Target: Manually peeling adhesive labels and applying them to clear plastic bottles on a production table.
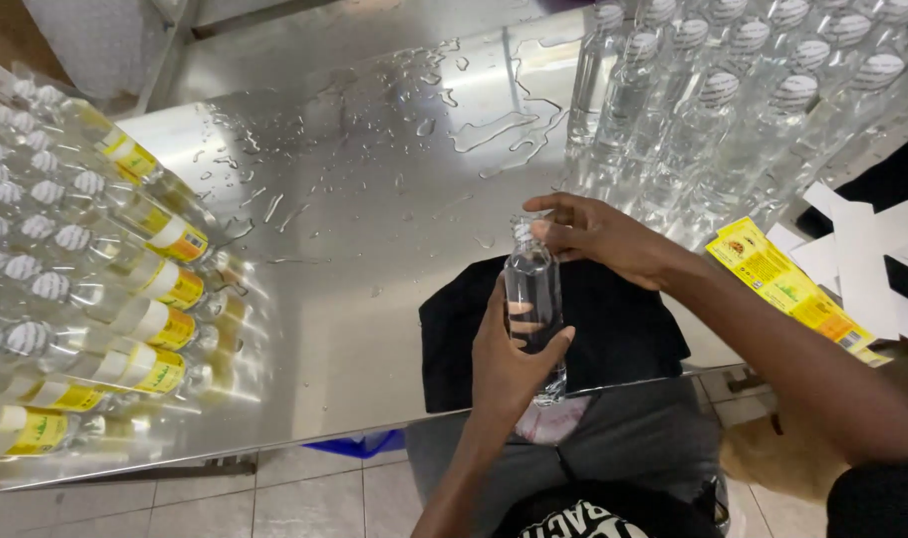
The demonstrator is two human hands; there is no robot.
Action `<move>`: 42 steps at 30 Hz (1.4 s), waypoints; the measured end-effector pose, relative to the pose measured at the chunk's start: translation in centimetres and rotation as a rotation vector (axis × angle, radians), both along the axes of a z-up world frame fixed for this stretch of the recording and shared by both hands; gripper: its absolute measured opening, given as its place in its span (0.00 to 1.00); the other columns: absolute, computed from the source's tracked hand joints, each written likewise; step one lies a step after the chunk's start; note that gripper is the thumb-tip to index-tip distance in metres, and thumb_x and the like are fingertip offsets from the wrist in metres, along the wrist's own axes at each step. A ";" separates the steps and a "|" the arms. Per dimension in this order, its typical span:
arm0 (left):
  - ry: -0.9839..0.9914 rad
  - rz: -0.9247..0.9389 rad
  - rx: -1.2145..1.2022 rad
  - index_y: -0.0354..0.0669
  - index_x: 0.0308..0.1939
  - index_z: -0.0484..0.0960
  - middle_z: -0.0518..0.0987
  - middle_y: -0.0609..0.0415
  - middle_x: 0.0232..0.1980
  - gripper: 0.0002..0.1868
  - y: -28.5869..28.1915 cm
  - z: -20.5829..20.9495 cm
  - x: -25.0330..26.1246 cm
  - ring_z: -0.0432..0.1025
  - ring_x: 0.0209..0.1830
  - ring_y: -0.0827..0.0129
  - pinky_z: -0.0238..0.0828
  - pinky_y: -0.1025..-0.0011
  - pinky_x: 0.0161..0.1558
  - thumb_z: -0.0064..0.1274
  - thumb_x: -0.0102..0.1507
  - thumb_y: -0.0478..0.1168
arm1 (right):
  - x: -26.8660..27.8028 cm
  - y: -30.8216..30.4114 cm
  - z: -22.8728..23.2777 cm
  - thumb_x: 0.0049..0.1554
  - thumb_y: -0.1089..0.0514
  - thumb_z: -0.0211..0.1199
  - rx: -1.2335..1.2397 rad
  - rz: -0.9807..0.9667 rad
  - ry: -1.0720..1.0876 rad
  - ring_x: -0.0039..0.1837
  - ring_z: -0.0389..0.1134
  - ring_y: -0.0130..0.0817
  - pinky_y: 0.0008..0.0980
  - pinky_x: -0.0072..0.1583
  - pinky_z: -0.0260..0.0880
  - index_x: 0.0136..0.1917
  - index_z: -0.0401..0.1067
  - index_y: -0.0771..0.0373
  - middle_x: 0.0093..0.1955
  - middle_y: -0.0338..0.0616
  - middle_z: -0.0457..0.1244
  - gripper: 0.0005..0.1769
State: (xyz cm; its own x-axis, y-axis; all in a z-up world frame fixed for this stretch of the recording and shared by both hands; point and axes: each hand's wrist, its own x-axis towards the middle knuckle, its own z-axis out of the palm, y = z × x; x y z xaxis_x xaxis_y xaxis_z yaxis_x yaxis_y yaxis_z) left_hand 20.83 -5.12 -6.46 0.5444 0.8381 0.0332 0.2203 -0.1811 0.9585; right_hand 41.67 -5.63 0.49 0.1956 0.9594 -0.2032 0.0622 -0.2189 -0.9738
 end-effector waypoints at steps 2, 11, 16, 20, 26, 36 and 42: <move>0.062 0.011 -0.014 0.43 0.85 0.58 0.74 0.32 0.72 0.61 0.5 0.4 0.5 0.75 0.69 0.36 0.81 0.47 0.61 0.73 0.54 0.57 | 0.3 0.5 -2.9 0.62 0.47 0.69 0.037 -0.062 0.037 0.52 0.70 0.35 0.39 0.59 0.76 0.80 0.66 0.64 0.54 0.47 0.68 0.38; 0.278 -0.045 -0.081 0.40 0.89 0.40 0.69 0.31 0.76 0.69 1.4 0.4 1.6 0.78 0.64 0.37 0.82 0.47 0.60 0.68 0.57 0.61 | 0.7 0.0 -7.6 0.65 0.40 0.66 0.036 -0.109 -0.311 0.62 0.74 0.48 0.53 0.65 0.73 0.84 0.59 0.59 0.59 0.49 0.73 0.42; 0.571 -0.122 0.029 0.38 0.89 0.38 0.72 0.33 0.73 0.68 2.8 -0.1 3.4 0.78 0.62 0.34 0.80 0.42 0.58 0.61 0.60 0.66 | 2.2 -7.9 -9.0 0.66 0.44 0.67 0.158 -0.325 -0.714 0.71 0.70 0.61 0.56 0.71 0.71 0.78 0.69 0.66 0.65 0.59 0.71 0.34; 0.792 -0.104 0.214 0.32 0.89 0.35 0.82 0.37 0.60 0.68 2.9 -1.0 4.7 0.82 0.53 0.43 0.81 0.47 0.52 0.56 0.63 0.69 | 7.3 -16.1 -14.1 0.66 0.52 0.68 0.074 -0.510 -1.377 0.73 0.70 0.54 0.53 0.77 0.65 0.73 0.77 0.58 0.63 0.52 0.73 0.24; 0.826 -0.028 0.451 0.23 0.87 0.45 0.87 0.41 0.36 0.68 2.7 -0.8 4.0 0.84 0.34 0.49 0.82 0.53 0.39 0.40 0.67 0.80 | 10.1 -19.6 -17.8 0.66 0.57 0.75 0.051 -0.693 -1.713 0.66 0.77 0.43 0.44 0.78 0.68 0.62 0.85 0.54 0.56 0.43 0.77 0.11; 0.764 -0.144 0.935 0.48 0.89 0.48 0.47 0.47 0.92 0.39 1.6 -10.1 -7.1 0.40 0.93 0.51 0.35 0.46 0.87 0.37 0.79 0.60 | 5.4 -21.0 -13.5 0.84 0.85 0.73 0.490 -0.841 -1.331 0.61 0.75 0.63 0.54 0.66 0.76 0.70 0.83 0.90 0.64 0.75 0.75 0.04; 0.846 -0.095 0.870 0.41 0.79 0.72 0.64 0.46 0.86 0.35 -0.6 -9.8 -10.2 0.55 0.87 0.55 0.54 0.55 0.82 0.44 0.76 0.60 | -2.8 -15.4 -9.9 0.59 0.71 0.70 0.142 -0.754 -0.139 0.55 0.72 0.27 0.23 0.60 0.76 0.66 0.77 0.64 0.60 0.44 0.72 0.22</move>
State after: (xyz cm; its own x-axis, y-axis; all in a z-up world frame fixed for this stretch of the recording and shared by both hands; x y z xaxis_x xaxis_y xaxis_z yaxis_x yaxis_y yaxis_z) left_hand 10.67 -5.70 -16.27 0.7240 0.6687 0.1693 0.6680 -0.7409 0.0695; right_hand 38.85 -21.06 -9.46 0.8199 0.5723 -0.0148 0.0691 -0.1245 -0.9898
